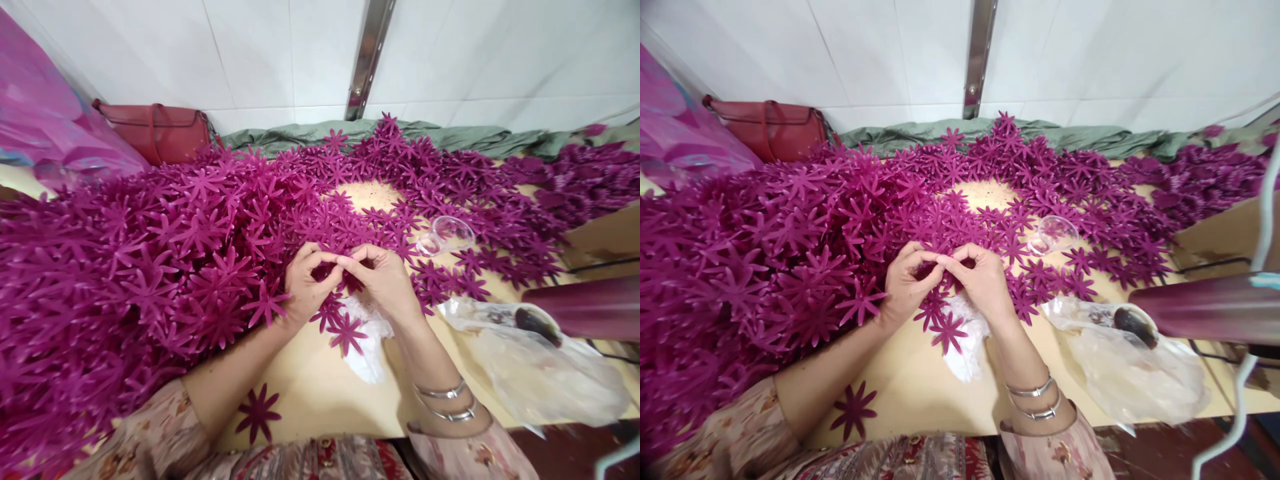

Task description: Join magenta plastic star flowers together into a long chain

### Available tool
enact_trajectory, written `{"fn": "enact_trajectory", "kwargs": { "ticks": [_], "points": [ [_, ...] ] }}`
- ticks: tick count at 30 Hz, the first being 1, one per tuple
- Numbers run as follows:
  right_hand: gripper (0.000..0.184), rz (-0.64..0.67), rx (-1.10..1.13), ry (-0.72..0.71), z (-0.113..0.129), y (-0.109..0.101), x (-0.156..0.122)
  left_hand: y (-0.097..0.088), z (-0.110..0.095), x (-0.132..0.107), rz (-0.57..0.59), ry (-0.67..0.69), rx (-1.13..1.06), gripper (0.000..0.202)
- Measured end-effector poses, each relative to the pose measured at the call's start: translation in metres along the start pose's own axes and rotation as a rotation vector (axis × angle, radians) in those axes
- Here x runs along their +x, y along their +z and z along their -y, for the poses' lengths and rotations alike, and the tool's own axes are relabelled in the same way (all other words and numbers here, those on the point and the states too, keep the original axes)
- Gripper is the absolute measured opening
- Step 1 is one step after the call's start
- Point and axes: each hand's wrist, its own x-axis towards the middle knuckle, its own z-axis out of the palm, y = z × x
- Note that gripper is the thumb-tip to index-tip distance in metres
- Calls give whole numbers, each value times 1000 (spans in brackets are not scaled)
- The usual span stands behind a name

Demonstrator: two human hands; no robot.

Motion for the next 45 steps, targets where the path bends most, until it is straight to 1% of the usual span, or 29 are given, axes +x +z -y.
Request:
{"fn": "enact_trajectory", "kwargs": {
  "ticks": [4,7,9,11,13,15,18,20,22,25,26,27,28,29,30,32,33,34,35,36,37,38,39,40,42,43,45],
  "points": [
    [29,-48,-88,-105,2,3,-2,1,-1,-1,-30,-12,-1,7],
    [26,-79,-71,-141,2,2,-2,3,5,1,-100,-99,-78,5],
    [24,-182,-24,-160,2,-3,1,5,12,3,-186,-179,-162,2],
    [24,-359,22,-208,1,-9,5,7,17,5,-256,-237,-241,6],
    [25,-513,45,-261,0,-15,10,8,20,7,-292,-260,-279,9],
    [26,-589,46,-295,-2,-19,13,9,21,7,-310,-262,-293,12],
    [19,-591,48,-335,-3,-19,15,9,21,7,-317,-251,-314,16],
    [19,-566,36,-366,-3,-17,13,9,20,7,-312,-246,-323,22],
    [22,-556,-27,-400,-1,-14,10,9,19,6,-307,-254,-349,27],
    [17,-556,-166,-435,6,-10,3,7,15,6,-307,-254,-417,30],
    [13,-521,-186,-432,9,-10,0,7,13,5,-306,-242,-433,31],
    [10,-445,-185,-416,14,-9,-3,6,10,5,-301,-226,-442,31],
    [9,-311,-167,-388,18,-9,-6,5,8,5,-288,-210,-447,31],
    [10,-118,-146,-348,23,-8,-9,5,7,4,-270,-198,-449,31],
    [12,124,-128,-302,27,-6,-13,4,6,4,-254,-191,-451,32],
    [10,669,-130,-212,34,0,-23,4,6,4,-236,-195,-465,32],
    [12,910,-139,-201,36,6,-28,4,7,4,-227,-203,-480,32],
    [16,1069,-160,-208,37,12,-34,5,8,4,-211,-217,-498,32],
    [18,1185,-173,-247,37,19,-41,5,10,5,-189,-233,-515,31],
    [19,1272,-203,-294,37,27,-47,5,11,5,-162,-249,-530,31],
    [19,1321,-262,-351,35,34,-54,5,12,5,-140,-262,-539,31],
    [18,1343,-337,-403,34,42,-61,5,13,6,-130,-270,-542,31],
    [22,1332,-433,-442,32,49,-68,5,14,6,-133,-273,-543,31],
    [23,1302,-524,-482,30,55,-74,5,14,6,-144,-272,-543,30],
    [11,1201,-700,-555,25,65,-83,5,16,7,-168,-269,-540,30],
    [8,1162,-762,-593,23,69,-87,6,16,7,-179,-269,-539,30],
    [8,1127,-829,-658,18,75,-92,6,18,7,-200,-272,-539,30]
  ]
}}
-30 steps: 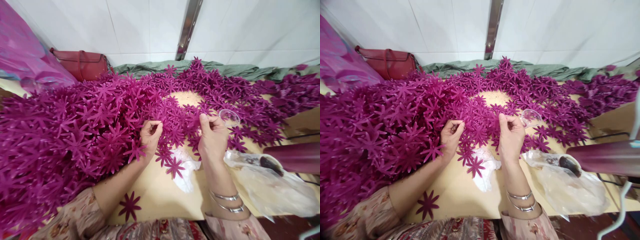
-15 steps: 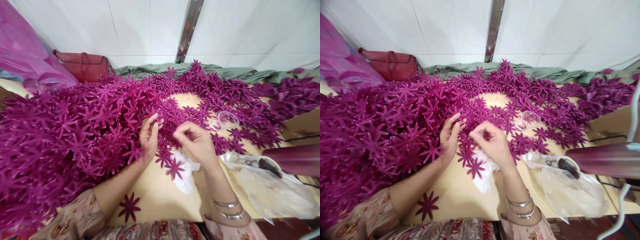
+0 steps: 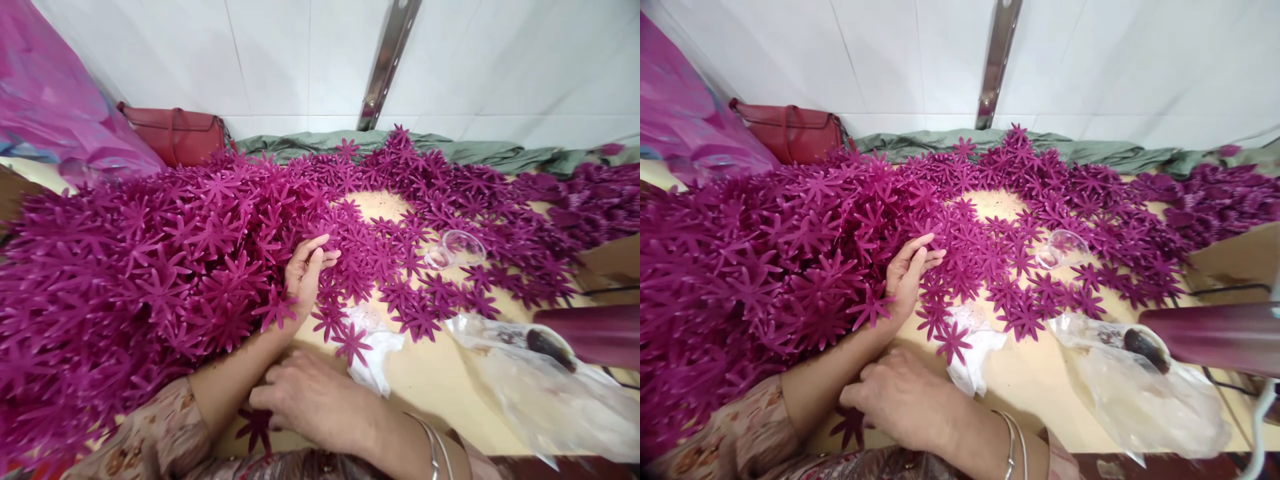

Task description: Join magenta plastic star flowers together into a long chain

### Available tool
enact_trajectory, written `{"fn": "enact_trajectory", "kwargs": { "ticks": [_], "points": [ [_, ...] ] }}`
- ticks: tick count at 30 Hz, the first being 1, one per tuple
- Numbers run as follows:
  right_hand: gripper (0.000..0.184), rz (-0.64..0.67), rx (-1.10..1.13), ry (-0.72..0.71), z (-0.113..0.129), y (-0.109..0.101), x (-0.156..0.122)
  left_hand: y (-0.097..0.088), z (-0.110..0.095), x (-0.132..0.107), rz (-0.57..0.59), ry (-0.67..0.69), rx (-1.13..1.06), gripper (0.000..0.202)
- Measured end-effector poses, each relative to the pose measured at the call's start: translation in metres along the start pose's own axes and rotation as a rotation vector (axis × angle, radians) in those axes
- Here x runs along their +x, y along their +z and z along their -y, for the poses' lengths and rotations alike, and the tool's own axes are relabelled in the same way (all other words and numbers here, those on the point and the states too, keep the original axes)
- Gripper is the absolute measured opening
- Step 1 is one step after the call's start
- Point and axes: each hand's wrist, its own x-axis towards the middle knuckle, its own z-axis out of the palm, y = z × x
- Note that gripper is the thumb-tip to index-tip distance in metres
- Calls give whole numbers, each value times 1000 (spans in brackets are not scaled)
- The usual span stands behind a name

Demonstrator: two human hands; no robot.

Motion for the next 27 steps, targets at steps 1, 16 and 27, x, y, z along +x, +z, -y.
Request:
{"fn": "enact_trajectory", "kwargs": {
  "ticks": [1,16,27],
  "points": [
    [8,-4,-23,-8,1,3,1,0,1,0,-9,-1,-6,31],
    [17,-388,-2,344,-23,-85,-34,-1,6,3,-48,-57,-78,36],
    [8,-1180,-75,537,-99,-79,-33,1,5,3,-76,54,42,24]
  ]
}}
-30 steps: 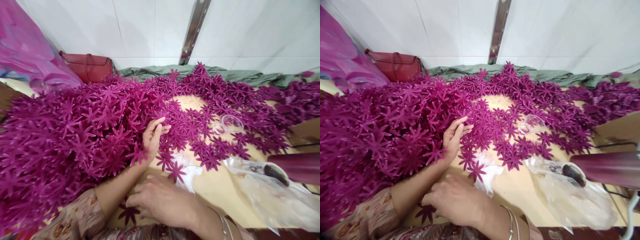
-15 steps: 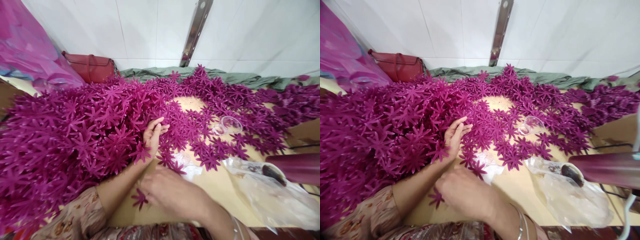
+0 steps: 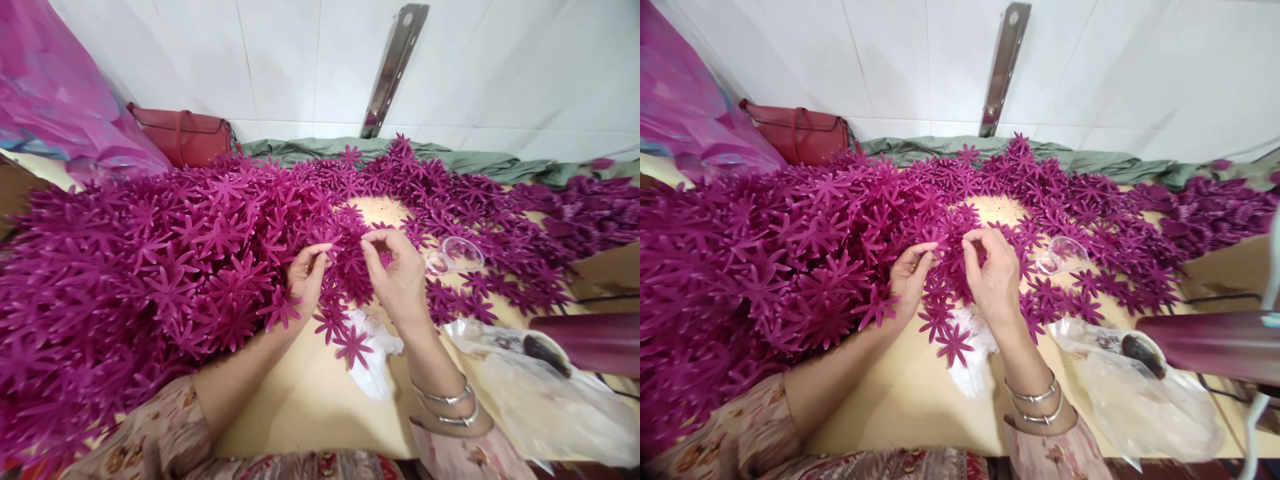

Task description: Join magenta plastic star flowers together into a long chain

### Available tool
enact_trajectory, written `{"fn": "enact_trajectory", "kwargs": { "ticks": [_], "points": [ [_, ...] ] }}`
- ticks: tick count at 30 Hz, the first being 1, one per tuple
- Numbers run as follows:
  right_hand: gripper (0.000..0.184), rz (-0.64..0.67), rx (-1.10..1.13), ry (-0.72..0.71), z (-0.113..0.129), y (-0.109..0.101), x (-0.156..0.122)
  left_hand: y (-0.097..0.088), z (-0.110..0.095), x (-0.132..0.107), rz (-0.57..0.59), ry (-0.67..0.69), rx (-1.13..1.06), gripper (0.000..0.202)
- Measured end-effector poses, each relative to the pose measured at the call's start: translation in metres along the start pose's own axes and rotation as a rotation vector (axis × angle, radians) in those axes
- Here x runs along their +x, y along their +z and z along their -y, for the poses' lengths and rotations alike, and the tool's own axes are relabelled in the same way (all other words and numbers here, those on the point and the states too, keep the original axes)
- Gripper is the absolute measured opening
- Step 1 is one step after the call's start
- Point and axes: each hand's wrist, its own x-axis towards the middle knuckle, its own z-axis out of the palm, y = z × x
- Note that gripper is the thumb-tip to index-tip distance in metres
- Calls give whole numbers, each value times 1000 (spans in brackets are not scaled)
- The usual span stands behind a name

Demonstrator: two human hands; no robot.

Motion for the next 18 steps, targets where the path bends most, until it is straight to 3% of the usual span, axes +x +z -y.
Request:
{"fn": "enact_trajectory", "kwargs": {
  "ticks": [5,10,14,18],
  "points": [
    [20,-1,45,-76,-3,22,-13,4,0,-3,38,-7,-114,36],
    [13,-17,13,-84,-10,31,-17,3,1,-4,71,-80,-129,58],
    [10,-28,24,-64,-9,31,-19,3,1,-2,69,-109,-159,36],
    [9,-11,74,-16,-7,30,-20,4,-2,-1,60,-123,-130,29]
  ]
}}
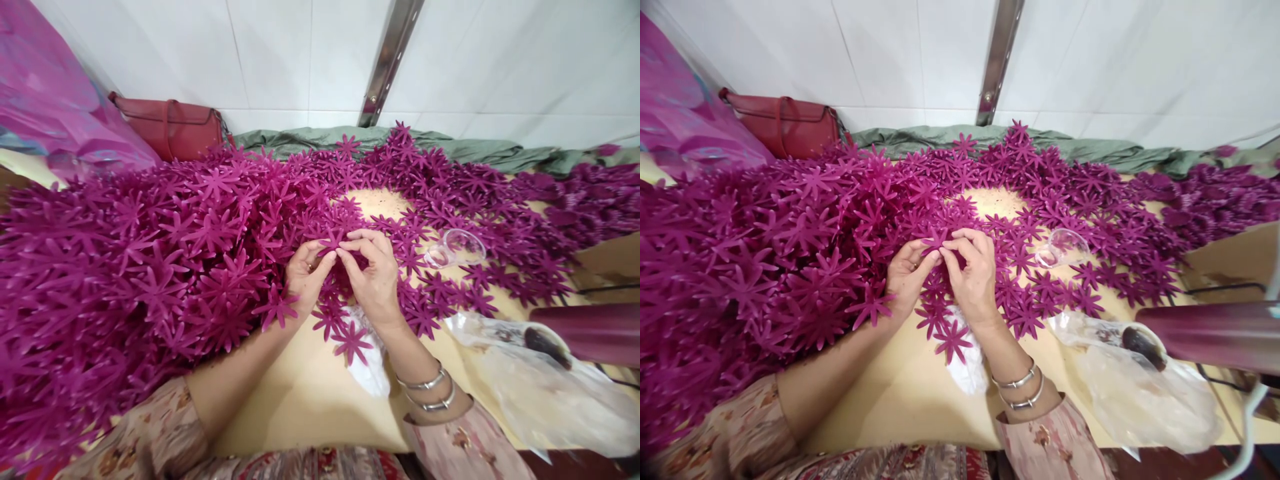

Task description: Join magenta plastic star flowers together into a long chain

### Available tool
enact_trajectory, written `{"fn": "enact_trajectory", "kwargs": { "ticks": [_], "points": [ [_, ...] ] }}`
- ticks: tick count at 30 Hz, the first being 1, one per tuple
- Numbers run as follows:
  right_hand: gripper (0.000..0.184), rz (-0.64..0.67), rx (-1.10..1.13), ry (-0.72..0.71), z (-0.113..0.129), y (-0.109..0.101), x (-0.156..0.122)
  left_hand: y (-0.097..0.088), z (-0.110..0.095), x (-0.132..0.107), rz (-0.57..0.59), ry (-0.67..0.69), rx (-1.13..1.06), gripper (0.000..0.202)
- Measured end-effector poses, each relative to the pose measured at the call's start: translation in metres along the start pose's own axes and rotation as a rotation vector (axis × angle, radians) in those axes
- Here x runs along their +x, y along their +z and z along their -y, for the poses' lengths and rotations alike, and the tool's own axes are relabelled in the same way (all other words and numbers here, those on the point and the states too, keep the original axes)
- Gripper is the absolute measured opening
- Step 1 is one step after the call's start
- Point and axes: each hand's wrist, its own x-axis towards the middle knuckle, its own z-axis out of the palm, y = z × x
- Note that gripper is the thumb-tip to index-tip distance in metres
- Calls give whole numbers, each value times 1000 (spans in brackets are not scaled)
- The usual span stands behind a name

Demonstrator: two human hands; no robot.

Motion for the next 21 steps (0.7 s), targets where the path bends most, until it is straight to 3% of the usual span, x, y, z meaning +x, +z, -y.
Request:
{"fn": "enact_trajectory", "kwargs": {
  "ticks": [7,17,21],
  "points": [
    [11,36,13,63,-1,0,-1,-1,0,0,-27,-16,67,29],
    [11,-174,177,249,-19,-1,2,-3,1,3,-101,-31,41,39],
    [20,-193,69,177,-26,-6,4,-3,1,4,-103,-36,34,41]
  ]
}}
